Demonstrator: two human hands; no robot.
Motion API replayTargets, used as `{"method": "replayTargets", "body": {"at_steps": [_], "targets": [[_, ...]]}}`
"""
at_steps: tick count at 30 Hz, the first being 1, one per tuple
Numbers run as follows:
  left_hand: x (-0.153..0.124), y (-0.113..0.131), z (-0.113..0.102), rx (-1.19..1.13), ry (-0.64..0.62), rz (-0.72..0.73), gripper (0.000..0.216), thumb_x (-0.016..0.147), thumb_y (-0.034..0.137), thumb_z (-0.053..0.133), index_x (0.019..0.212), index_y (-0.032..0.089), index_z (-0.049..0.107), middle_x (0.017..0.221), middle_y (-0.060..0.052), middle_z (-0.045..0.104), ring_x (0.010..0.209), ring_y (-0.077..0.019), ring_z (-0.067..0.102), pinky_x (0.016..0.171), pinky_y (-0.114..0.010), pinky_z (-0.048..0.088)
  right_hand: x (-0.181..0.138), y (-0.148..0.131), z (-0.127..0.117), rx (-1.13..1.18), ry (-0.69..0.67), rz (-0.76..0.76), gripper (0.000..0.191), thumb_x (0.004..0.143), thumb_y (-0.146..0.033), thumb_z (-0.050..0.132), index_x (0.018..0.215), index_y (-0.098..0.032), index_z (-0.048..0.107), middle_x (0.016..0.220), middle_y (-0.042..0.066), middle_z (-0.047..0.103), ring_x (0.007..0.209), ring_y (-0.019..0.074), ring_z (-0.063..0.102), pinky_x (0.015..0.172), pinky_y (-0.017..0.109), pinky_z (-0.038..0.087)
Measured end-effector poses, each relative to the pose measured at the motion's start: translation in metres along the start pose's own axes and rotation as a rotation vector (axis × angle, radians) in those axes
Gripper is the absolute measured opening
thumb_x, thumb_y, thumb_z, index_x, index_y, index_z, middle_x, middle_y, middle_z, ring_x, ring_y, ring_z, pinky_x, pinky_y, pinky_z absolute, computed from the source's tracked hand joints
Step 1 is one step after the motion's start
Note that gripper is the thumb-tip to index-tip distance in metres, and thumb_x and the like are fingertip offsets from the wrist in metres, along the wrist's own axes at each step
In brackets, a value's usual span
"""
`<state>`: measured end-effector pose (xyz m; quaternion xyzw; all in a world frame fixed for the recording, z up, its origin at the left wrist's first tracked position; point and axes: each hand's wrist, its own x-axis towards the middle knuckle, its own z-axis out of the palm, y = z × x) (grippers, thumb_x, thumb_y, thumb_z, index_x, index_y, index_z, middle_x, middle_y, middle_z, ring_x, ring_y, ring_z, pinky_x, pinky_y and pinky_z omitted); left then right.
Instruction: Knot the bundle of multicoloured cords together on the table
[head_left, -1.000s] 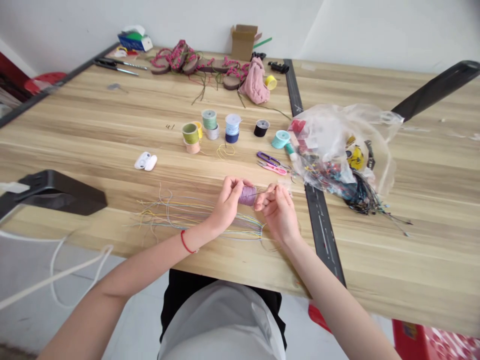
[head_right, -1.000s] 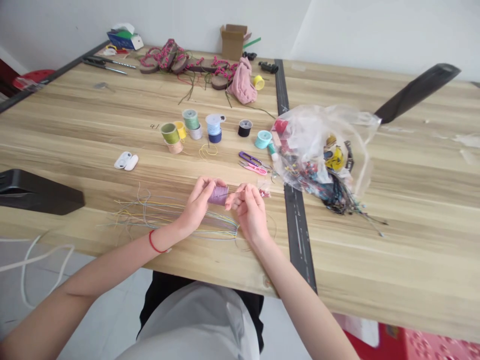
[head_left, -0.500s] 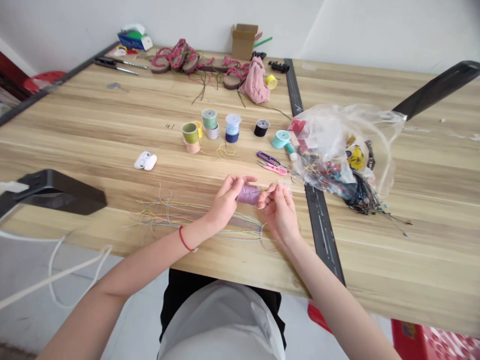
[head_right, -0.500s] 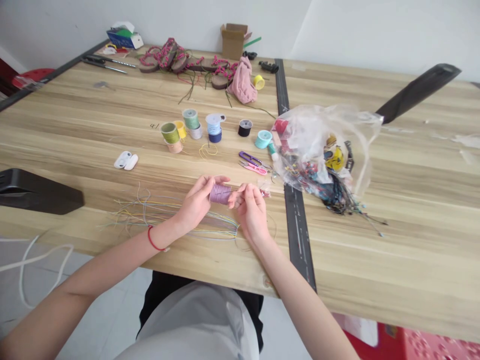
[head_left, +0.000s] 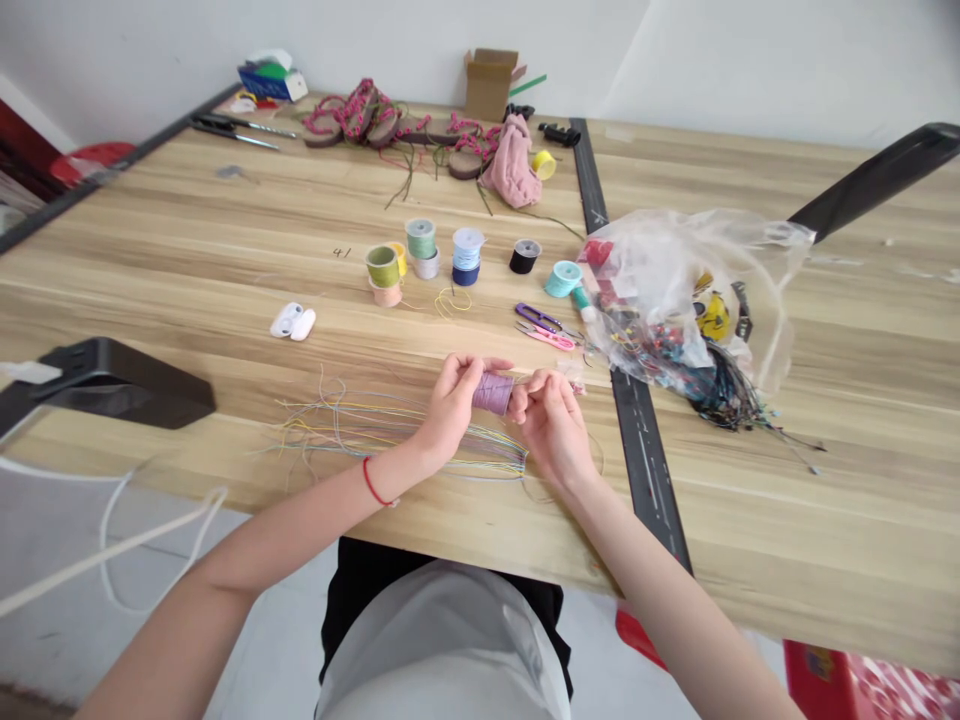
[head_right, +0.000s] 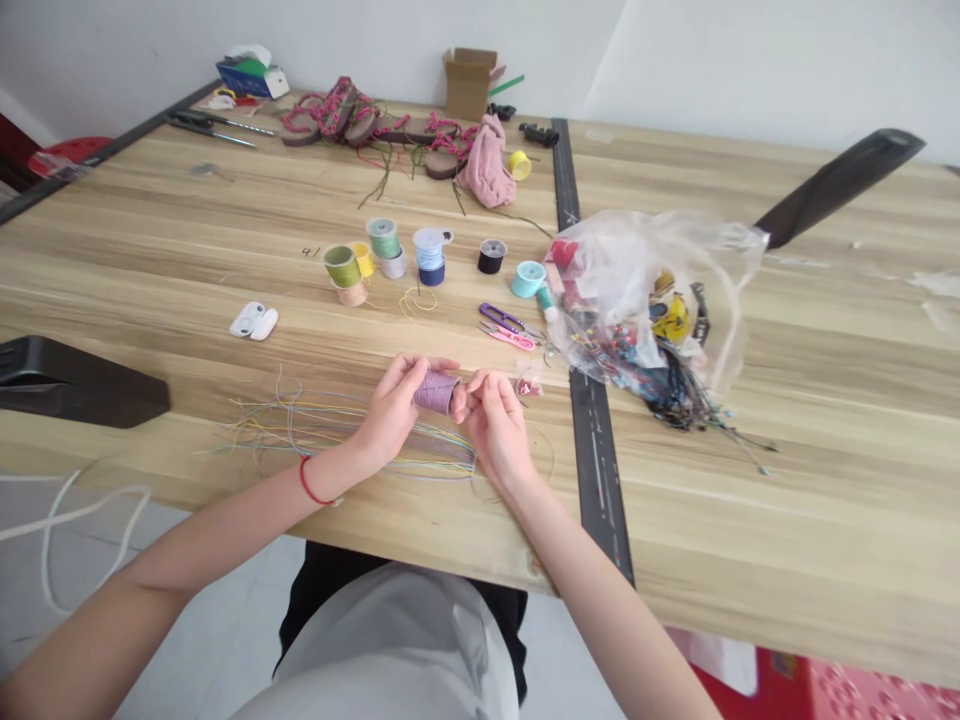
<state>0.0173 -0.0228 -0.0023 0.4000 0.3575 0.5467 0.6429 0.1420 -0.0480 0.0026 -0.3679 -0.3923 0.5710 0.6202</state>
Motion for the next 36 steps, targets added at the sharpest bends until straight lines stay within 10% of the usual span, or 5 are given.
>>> {"method": "replayTargets", "body": {"at_steps": [36], "targets": [[-0.0042, -0.0100, -0.0009, 0.316, 0.122, 0.256, 0.033, 0.096, 0.054, 0.053, 0.094, 0.022, 0.050, 0.090, -0.002, 0.062, 0.085, -0.0144, 0.062, 0.083, -0.031, 0.049, -0.0012, -0.0020, -0.0021, -0.081, -0.004, -0.058, 0.036, 0.089, -0.054, 0.059, 0.072, -0.024, 0.046, 0.059, -0.004, 0.040, 0.052, 0.0127, 0.037, 0.055, 0.029, 0.035]]}}
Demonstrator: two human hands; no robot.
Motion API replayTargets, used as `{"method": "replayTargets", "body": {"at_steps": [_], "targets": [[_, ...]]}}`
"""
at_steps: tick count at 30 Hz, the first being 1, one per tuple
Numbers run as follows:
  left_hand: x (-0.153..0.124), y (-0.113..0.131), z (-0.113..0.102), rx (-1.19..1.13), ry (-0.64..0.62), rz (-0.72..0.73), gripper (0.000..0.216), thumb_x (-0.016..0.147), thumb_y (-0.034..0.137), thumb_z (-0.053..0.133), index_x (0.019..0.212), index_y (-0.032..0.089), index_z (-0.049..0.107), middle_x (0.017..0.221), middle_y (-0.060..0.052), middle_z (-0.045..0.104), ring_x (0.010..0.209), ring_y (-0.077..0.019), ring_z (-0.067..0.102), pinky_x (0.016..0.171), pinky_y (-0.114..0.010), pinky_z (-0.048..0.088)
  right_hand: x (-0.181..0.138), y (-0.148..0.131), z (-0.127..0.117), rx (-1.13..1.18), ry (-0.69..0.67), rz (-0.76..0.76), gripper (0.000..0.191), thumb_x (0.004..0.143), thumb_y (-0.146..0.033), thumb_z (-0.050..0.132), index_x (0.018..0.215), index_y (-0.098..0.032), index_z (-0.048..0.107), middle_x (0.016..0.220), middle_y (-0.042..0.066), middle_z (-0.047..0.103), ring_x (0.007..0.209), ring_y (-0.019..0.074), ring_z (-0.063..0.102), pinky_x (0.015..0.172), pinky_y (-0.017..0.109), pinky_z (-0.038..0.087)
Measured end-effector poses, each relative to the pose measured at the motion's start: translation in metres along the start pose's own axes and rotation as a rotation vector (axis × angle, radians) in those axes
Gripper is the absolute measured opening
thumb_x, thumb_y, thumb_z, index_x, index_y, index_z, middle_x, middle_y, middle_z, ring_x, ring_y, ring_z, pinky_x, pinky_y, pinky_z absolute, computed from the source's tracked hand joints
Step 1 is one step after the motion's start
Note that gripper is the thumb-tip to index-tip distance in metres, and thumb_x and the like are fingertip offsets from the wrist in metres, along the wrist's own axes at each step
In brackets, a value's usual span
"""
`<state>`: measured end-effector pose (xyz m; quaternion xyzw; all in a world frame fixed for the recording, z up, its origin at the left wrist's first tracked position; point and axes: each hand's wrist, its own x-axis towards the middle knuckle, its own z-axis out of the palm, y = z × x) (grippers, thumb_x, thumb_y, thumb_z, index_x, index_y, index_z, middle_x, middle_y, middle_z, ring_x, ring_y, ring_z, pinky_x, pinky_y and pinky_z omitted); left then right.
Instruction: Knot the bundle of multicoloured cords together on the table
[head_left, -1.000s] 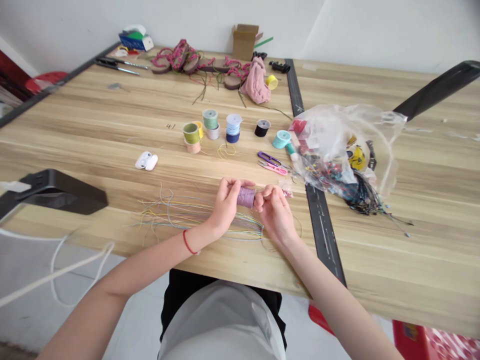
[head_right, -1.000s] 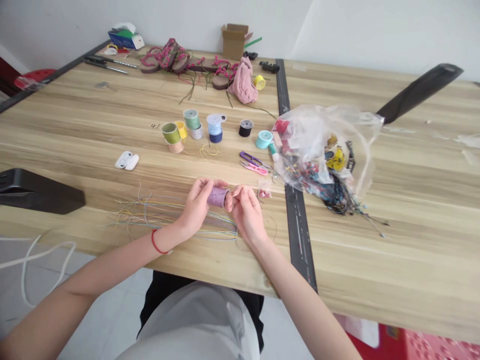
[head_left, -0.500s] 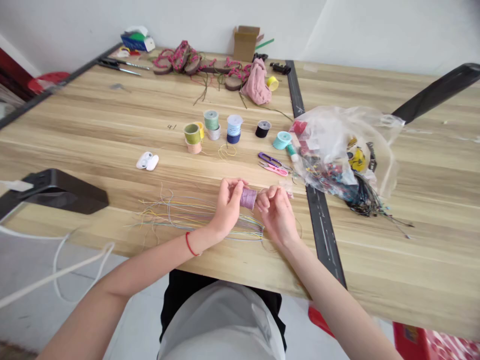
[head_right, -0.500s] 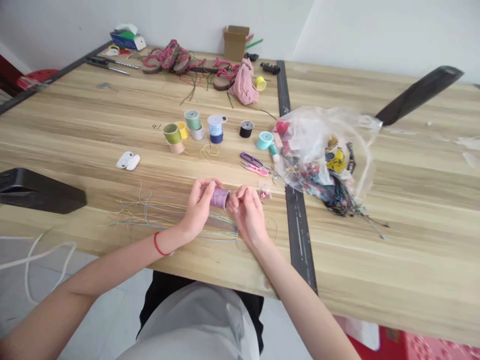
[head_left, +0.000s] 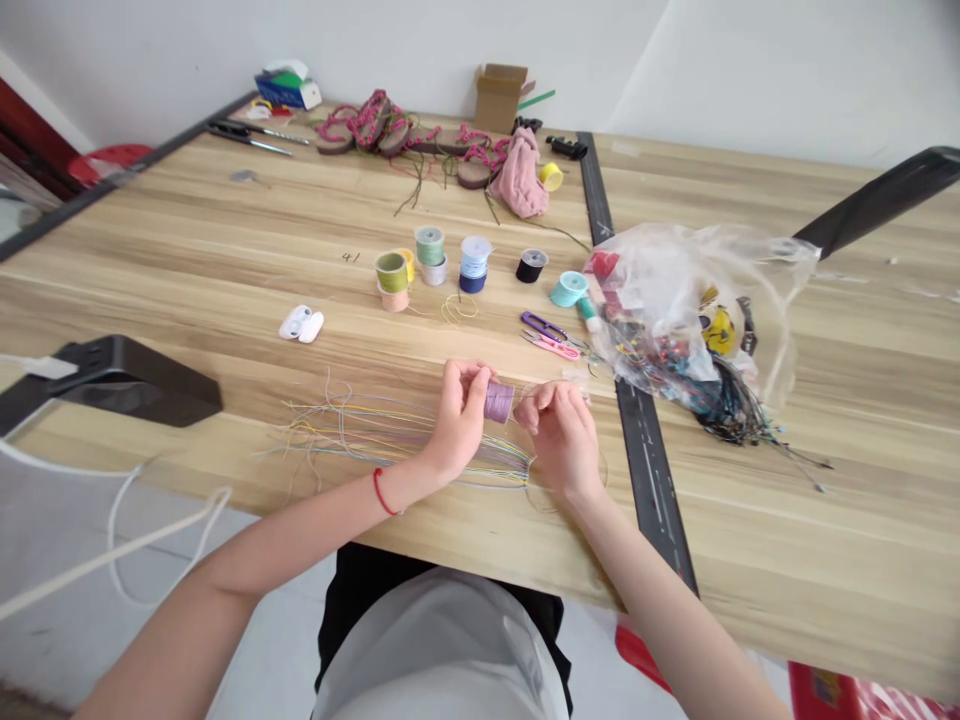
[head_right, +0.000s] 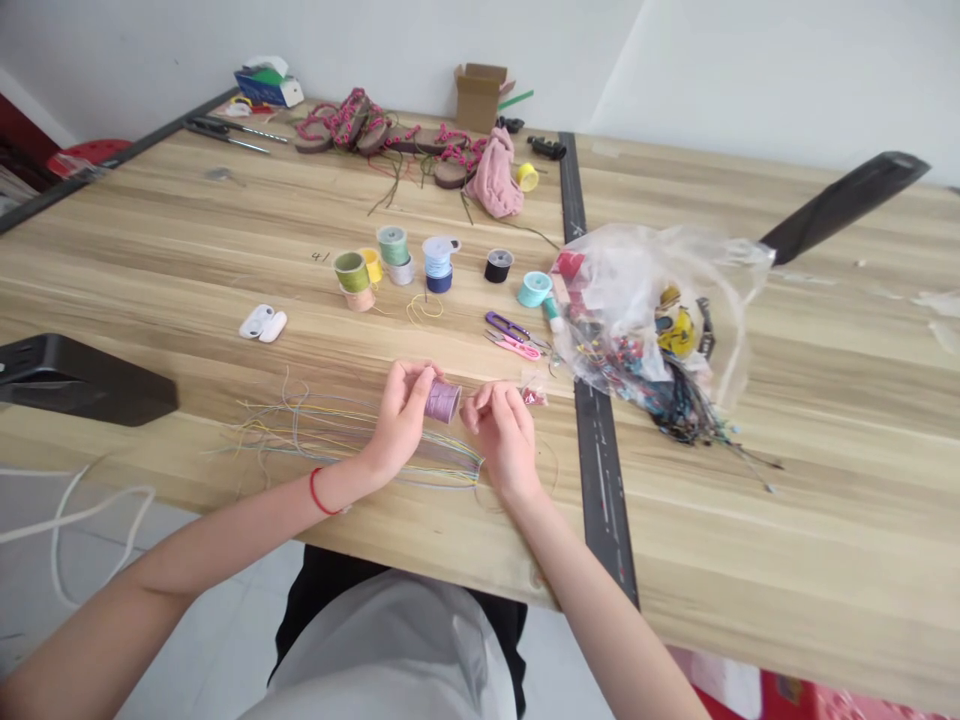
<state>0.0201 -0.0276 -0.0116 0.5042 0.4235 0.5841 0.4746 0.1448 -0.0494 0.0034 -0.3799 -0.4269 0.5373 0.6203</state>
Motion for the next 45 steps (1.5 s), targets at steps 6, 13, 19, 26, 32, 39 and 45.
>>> {"method": "replayTargets", "body": {"at_steps": [6, 13, 19, 26, 32, 39, 45], "targets": [[0.000, -0.001, -0.002, 0.027, -0.046, 0.035, 0.029, 0.097, 0.050, 0.053, 0.092, 0.022, 0.048, 0.095, -0.003, 0.058, 0.090, -0.0145, 0.058, 0.085, -0.030, 0.047, 0.002, -0.002, -0.013, -0.263, 0.025, 0.000, 0.028, 0.087, -0.050, 0.063, 0.083, -0.023, 0.059, 0.063, -0.003, 0.053, 0.054, 0.0124, 0.046, 0.053, 0.028, 0.038], [-0.001, 0.004, -0.004, 0.097, -0.147, 0.071, 0.023, 0.098, 0.045, 0.051, 0.095, 0.023, 0.048, 0.104, -0.006, 0.055, 0.090, -0.0157, 0.056, 0.080, -0.030, 0.050, 0.005, -0.009, -0.024, -0.604, -0.112, -0.068, 0.024, 0.088, -0.044, 0.064, 0.081, -0.022, 0.059, 0.072, 0.000, 0.058, 0.060, 0.0122, 0.050, 0.054, 0.026, 0.039], [0.001, 0.005, -0.005, 0.095, -0.166, 0.072, 0.022, 0.099, 0.043, 0.051, 0.094, 0.022, 0.048, 0.105, -0.006, 0.054, 0.091, -0.0162, 0.056, 0.081, -0.032, 0.049, 0.004, -0.007, -0.023, -0.658, -0.158, -0.110, 0.015, 0.093, -0.034, 0.057, 0.085, -0.022, 0.053, 0.076, -0.002, 0.054, 0.058, 0.0101, 0.041, 0.053, 0.025, 0.034], [0.002, 0.005, -0.006, 0.057, -0.207, 0.053, 0.027, 0.098, 0.049, 0.052, 0.095, 0.022, 0.050, 0.105, -0.006, 0.056, 0.094, -0.0157, 0.056, 0.086, -0.031, 0.046, 0.002, -0.010, -0.023, -0.710, -0.165, -0.105, 0.013, 0.092, -0.030, 0.058, 0.086, -0.022, 0.050, 0.072, -0.004, 0.049, 0.053, 0.0083, 0.035, 0.049, 0.025, 0.027], [0.002, 0.006, -0.004, 0.000, -0.172, 0.089, 0.026, 0.098, 0.047, 0.053, 0.093, 0.022, 0.049, 0.099, -0.004, 0.056, 0.095, -0.0148, 0.057, 0.086, -0.029, 0.047, 0.001, -0.010, -0.024, -0.673, -0.158, -0.080, 0.017, 0.093, -0.033, 0.059, 0.084, -0.023, 0.050, 0.067, -0.005, 0.045, 0.054, 0.0092, 0.036, 0.046, 0.024, 0.027], [0.000, 0.009, -0.002, 0.022, -0.141, 0.073, 0.029, 0.096, 0.051, 0.053, 0.091, 0.022, 0.048, 0.101, -0.005, 0.057, 0.096, -0.0155, 0.058, 0.085, -0.029, 0.048, 0.004, -0.014, -0.033, -0.800, -0.228, -0.199, 0.017, 0.092, -0.036, 0.062, 0.083, -0.022, 0.056, 0.070, -0.002, 0.057, 0.055, 0.0102, 0.043, 0.050, 0.025, 0.035], [0.007, 0.007, -0.006, -0.024, -0.130, 0.011, 0.033, 0.093, 0.054, 0.058, 0.088, 0.022, 0.051, 0.097, -0.004, 0.061, 0.093, -0.0153, 0.060, 0.088, -0.031, 0.048, 0.007, -0.020, -0.036, -0.708, -0.184, -0.319, 0.010, 0.086, -0.032, 0.071, 0.092, -0.024, 0.067, 0.078, 0.001, 0.066, 0.064, 0.0137, 0.056, 0.057, 0.028, 0.045]]}}
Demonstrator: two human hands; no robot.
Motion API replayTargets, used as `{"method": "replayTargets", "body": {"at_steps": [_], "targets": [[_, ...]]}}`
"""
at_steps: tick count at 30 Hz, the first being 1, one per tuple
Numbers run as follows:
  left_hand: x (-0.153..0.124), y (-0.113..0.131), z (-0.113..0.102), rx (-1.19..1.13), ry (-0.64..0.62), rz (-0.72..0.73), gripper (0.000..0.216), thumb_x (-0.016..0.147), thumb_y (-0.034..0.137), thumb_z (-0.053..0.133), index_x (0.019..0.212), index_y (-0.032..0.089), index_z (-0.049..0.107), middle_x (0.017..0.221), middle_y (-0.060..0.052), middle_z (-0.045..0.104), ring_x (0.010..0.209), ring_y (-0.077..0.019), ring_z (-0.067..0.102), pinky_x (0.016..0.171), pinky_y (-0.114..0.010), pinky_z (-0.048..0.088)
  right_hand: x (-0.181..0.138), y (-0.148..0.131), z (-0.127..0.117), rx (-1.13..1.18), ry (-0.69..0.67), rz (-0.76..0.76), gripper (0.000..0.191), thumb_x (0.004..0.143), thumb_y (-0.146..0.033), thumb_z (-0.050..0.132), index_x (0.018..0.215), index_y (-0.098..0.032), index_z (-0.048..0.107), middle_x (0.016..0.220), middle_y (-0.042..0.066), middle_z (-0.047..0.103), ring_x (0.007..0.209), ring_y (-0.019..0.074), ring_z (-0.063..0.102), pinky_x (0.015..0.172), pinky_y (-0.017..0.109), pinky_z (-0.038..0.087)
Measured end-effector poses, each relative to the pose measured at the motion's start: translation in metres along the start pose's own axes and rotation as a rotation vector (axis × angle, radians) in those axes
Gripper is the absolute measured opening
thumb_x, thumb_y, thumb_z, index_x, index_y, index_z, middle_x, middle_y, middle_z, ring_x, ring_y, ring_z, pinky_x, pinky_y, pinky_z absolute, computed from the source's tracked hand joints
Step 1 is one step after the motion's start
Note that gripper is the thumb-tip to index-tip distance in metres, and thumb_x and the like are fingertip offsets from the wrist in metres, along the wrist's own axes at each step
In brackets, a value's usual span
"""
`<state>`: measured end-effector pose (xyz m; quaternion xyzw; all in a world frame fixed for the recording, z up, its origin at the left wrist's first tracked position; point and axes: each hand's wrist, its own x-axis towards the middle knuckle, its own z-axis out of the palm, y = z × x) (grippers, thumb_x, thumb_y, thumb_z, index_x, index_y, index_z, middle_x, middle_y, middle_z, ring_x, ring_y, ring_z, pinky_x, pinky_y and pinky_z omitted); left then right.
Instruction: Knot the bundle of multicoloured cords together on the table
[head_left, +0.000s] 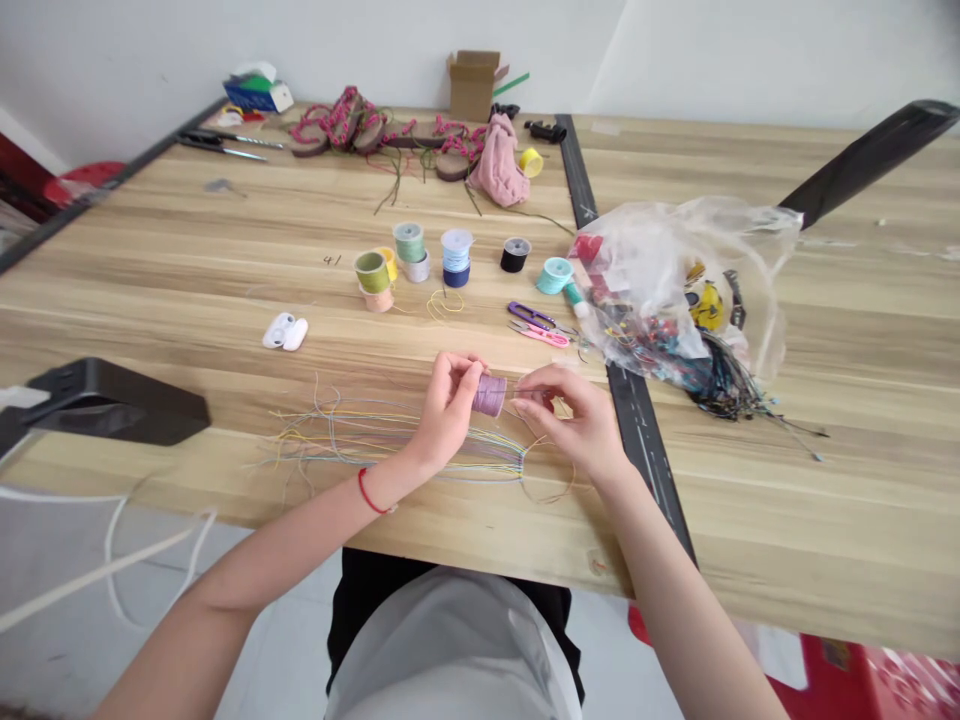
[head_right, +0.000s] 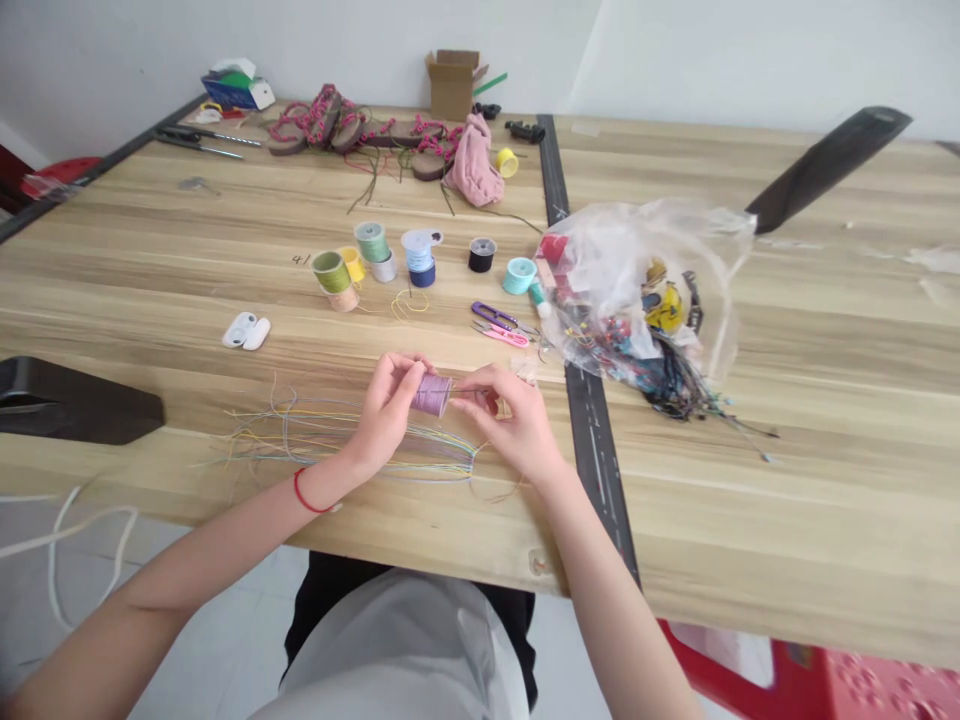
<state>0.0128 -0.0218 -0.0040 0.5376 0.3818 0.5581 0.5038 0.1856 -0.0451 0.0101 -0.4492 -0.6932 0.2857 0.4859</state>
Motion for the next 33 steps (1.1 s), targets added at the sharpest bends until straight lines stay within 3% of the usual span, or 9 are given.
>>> {"method": "replayTargets", "body": {"at_steps": [4, 14, 27, 33], "targets": [[0.0031, -0.0009, -0.0027, -0.040, 0.011, -0.073, 0.034, 0.091, 0.054, 0.060, 0.088, 0.021, 0.051, 0.096, -0.004, 0.063, 0.096, -0.0161, 0.061, 0.090, -0.033, 0.048, 0.0004, 0.0017, -0.0027, -0.005, 0.087, -0.022, 0.005, 0.085, -0.029, 0.072, 0.088, -0.025, 0.072, 0.084, 0.003, 0.074, 0.073, 0.0177, 0.066, 0.066, 0.033, 0.052], [-0.0020, 0.0006, 0.0011, -0.037, 0.013, -0.053, 0.035, 0.092, 0.056, 0.057, 0.092, 0.022, 0.052, 0.095, -0.003, 0.063, 0.094, -0.0152, 0.062, 0.090, -0.032, 0.048, -0.0010, 0.0042, -0.0037, 0.010, 0.199, 0.025, 0.008, 0.082, -0.034, 0.075, 0.082, -0.026, 0.077, 0.068, 0.001, 0.073, 0.058, 0.0165, 0.065, 0.061, 0.033, 0.055], [-0.0026, 0.0018, 0.0020, 0.011, 0.049, 0.018, 0.035, 0.094, 0.056, 0.055, 0.091, 0.022, 0.051, 0.093, -0.003, 0.061, 0.088, -0.0143, 0.060, 0.086, -0.031, 0.048, -0.0004, 0.0076, -0.0059, 0.089, 0.147, 0.101, 0.008, 0.082, -0.030, 0.075, 0.078, -0.023, 0.074, 0.066, 0.000, 0.072, 0.058, 0.0149, 0.065, 0.059, 0.030, 0.055], [-0.0024, 0.0016, 0.0015, 0.073, 0.059, 0.041, 0.034, 0.095, 0.056, 0.053, 0.090, 0.023, 0.050, 0.095, -0.004, 0.060, 0.090, -0.0148, 0.060, 0.087, -0.031, 0.047, 0.0047, 0.0038, -0.0060, 0.188, 0.102, 0.224, 0.020, 0.080, -0.040, 0.075, 0.073, -0.022, 0.072, 0.060, 0.001, 0.069, 0.051, 0.0143, 0.063, 0.052, 0.029, 0.055]]}}
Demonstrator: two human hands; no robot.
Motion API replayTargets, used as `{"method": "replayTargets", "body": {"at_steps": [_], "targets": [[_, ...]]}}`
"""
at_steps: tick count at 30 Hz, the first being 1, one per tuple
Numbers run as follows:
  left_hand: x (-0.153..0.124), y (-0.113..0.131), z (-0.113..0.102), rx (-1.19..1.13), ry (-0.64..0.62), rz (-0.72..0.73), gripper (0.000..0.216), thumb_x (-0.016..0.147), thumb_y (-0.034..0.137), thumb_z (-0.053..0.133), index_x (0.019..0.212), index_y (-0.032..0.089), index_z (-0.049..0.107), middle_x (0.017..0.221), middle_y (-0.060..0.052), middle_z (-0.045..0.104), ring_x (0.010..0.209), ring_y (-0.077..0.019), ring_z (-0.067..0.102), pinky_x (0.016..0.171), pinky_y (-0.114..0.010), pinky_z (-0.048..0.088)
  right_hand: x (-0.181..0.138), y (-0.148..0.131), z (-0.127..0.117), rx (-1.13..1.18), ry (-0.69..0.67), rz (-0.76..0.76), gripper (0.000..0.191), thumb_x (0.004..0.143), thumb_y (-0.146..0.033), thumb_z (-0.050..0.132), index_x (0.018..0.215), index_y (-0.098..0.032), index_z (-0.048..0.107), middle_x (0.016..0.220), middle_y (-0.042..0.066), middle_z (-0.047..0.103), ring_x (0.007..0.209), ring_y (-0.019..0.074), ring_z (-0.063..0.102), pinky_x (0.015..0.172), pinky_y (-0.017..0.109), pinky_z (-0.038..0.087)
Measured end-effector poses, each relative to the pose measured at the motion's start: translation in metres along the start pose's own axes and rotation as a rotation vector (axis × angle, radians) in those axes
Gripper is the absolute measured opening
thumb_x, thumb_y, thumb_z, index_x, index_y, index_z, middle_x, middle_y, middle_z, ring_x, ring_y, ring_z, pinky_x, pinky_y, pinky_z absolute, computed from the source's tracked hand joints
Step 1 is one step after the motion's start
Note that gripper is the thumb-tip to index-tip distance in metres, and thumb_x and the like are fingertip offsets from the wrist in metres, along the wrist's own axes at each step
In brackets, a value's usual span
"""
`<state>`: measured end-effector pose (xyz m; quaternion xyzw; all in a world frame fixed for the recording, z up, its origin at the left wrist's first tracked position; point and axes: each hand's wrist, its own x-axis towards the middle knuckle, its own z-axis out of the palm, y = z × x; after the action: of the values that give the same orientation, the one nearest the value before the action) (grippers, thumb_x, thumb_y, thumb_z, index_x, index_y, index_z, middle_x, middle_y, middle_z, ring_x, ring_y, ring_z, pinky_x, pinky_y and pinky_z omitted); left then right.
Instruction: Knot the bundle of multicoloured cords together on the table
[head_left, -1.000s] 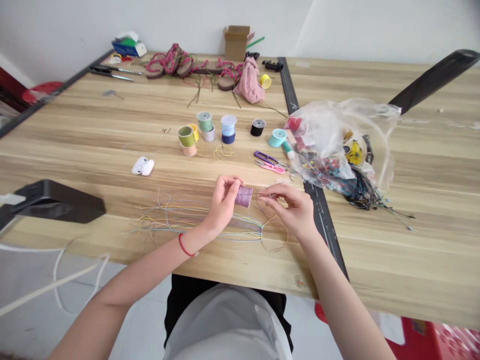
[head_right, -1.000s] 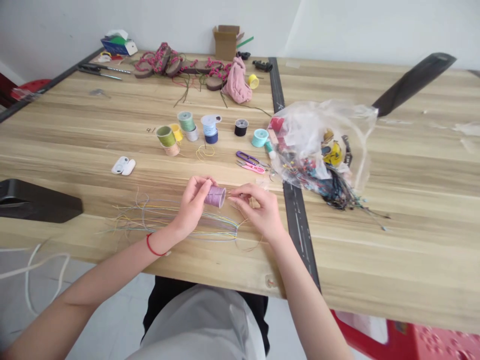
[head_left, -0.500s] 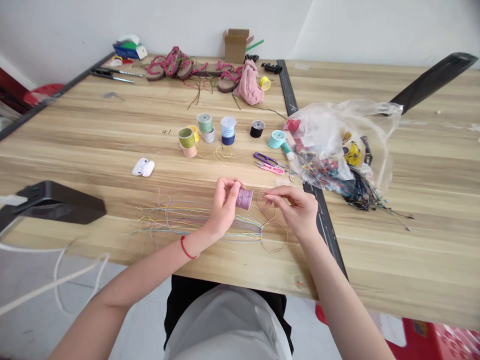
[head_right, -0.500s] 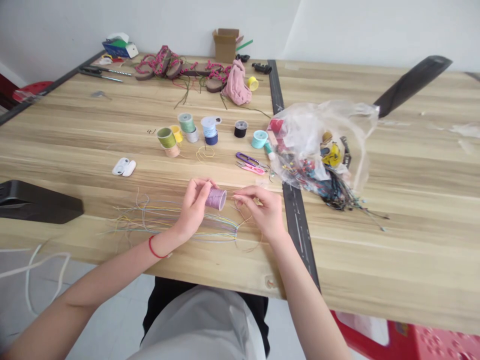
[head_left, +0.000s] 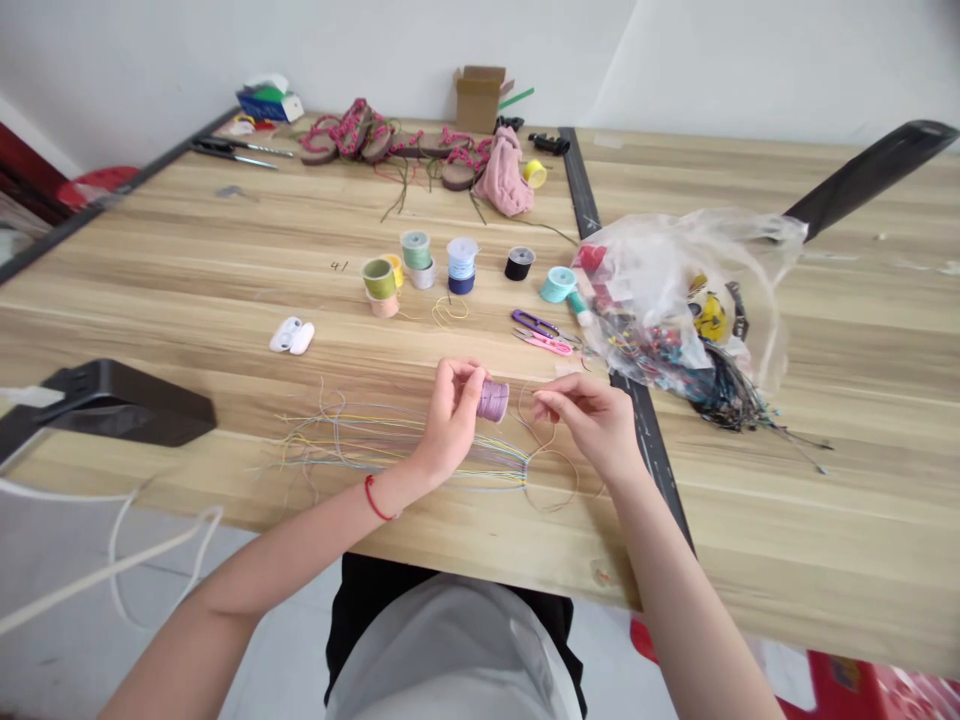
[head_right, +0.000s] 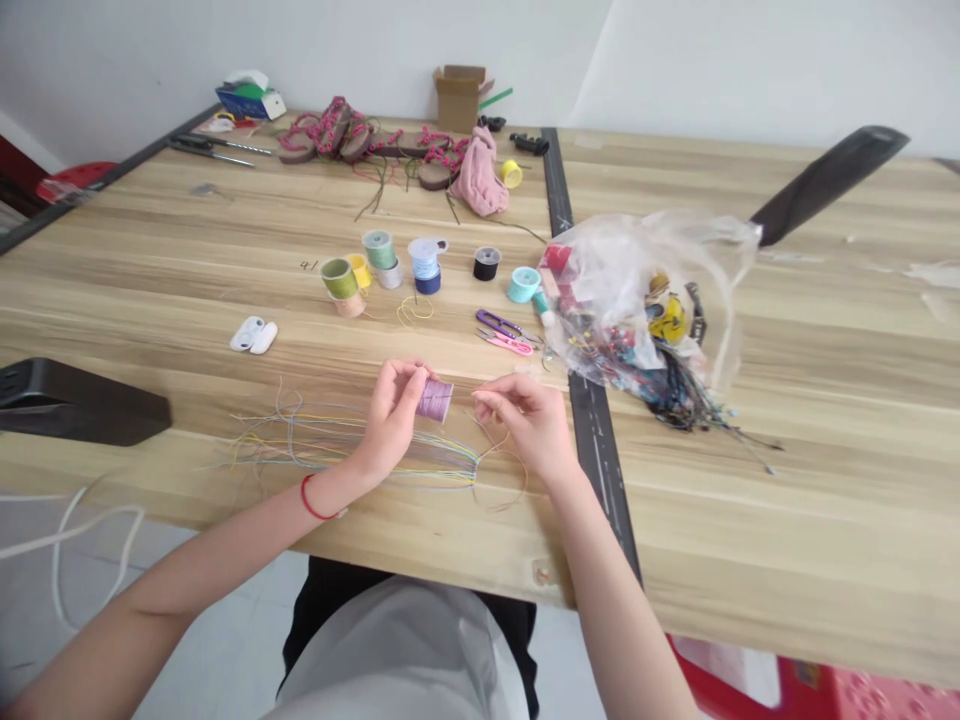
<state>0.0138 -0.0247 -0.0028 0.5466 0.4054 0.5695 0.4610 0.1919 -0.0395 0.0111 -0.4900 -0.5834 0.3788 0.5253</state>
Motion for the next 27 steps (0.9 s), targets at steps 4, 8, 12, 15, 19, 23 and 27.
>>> {"method": "replayTargets", "body": {"at_steps": [4, 8, 12, 15, 19, 23, 27], "targets": [[0.001, -0.002, -0.001, 0.007, 0.004, 0.016, 0.033, 0.095, 0.055, 0.053, 0.090, 0.023, 0.050, 0.094, -0.003, 0.059, 0.089, -0.0146, 0.059, 0.086, -0.030, 0.047, 0.000, 0.000, -0.002, -0.043, -0.001, -0.021, 0.019, 0.080, -0.039, 0.075, 0.073, -0.022, 0.072, 0.060, 0.001, 0.070, 0.052, 0.0149, 0.063, 0.053, 0.030, 0.054], [0.002, -0.006, -0.001, -0.019, -0.001, -0.045, 0.032, 0.095, 0.054, 0.054, 0.091, 0.022, 0.050, 0.090, -0.003, 0.060, 0.086, -0.0145, 0.060, 0.085, -0.030, 0.048, -0.002, 0.002, -0.007, -0.209, 0.028, -0.156, 0.011, 0.080, -0.033, 0.075, 0.075, -0.023, 0.074, 0.073, 0.002, 0.074, 0.068, 0.0185, 0.069, 0.068, 0.034, 0.055], [0.002, -0.007, -0.001, -0.009, 0.016, -0.035, 0.032, 0.095, 0.053, 0.055, 0.091, 0.022, 0.050, 0.090, -0.002, 0.059, 0.084, -0.0144, 0.058, 0.082, -0.030, 0.047, 0.001, 0.002, -0.004, -0.104, -0.026, -0.038, 0.022, 0.083, -0.040, 0.073, 0.072, -0.021, 0.069, 0.064, 0.001, 0.070, 0.059, 0.0154, 0.065, 0.059, 0.030, 0.053], [0.002, -0.007, 0.000, 0.019, 0.021, 0.008, 0.030, 0.095, 0.052, 0.055, 0.090, 0.022, 0.051, 0.091, -0.002, 0.057, 0.084, -0.0141, 0.058, 0.080, -0.029, 0.047, 0.004, -0.001, 0.000, 0.041, -0.095, 0.094, 0.034, 0.083, -0.048, 0.071, 0.066, -0.020, 0.062, 0.057, 0.001, 0.065, 0.050, 0.0124, 0.059, 0.051, 0.026, 0.050], [0.002, -0.009, -0.001, 0.029, 0.030, -0.018, 0.026, 0.095, 0.048, 0.056, 0.091, 0.022, 0.051, 0.091, -0.002, 0.058, 0.085, -0.0145, 0.059, 0.081, -0.029, 0.047, 0.004, 0.000, 0.000, 0.073, -0.108, 0.123, 0.035, 0.081, -0.049, 0.073, 0.065, -0.020, 0.060, 0.055, 0.000, 0.064, 0.047, 0.0114, 0.057, 0.048, 0.026, 0.048], [0.006, -0.011, -0.003, 0.012, 0.023, -0.141, 0.023, 0.095, 0.042, 0.058, 0.090, 0.021, 0.051, 0.084, -0.002, 0.061, 0.081, -0.0152, 0.061, 0.080, -0.030, 0.048, 0.001, 0.006, -0.002, -0.047, -0.012, -0.020, 0.022, 0.081, -0.041, 0.075, 0.075, -0.021, 0.069, 0.067, 0.002, 0.070, 0.061, 0.0149, 0.065, 0.062, 0.030, 0.053], [0.008, -0.010, -0.004, 0.021, 0.026, -0.095, 0.023, 0.095, 0.042, 0.058, 0.089, 0.021, 0.050, 0.085, -0.002, 0.060, 0.080, -0.0141, 0.060, 0.078, -0.028, 0.048, 0.000, 0.006, 0.000, -0.087, -0.012, -0.023, 0.023, 0.084, -0.041, 0.072, 0.075, -0.021, 0.067, 0.067, 0.001, 0.069, 0.063, 0.0142, 0.064, 0.064, 0.030, 0.053]]}}
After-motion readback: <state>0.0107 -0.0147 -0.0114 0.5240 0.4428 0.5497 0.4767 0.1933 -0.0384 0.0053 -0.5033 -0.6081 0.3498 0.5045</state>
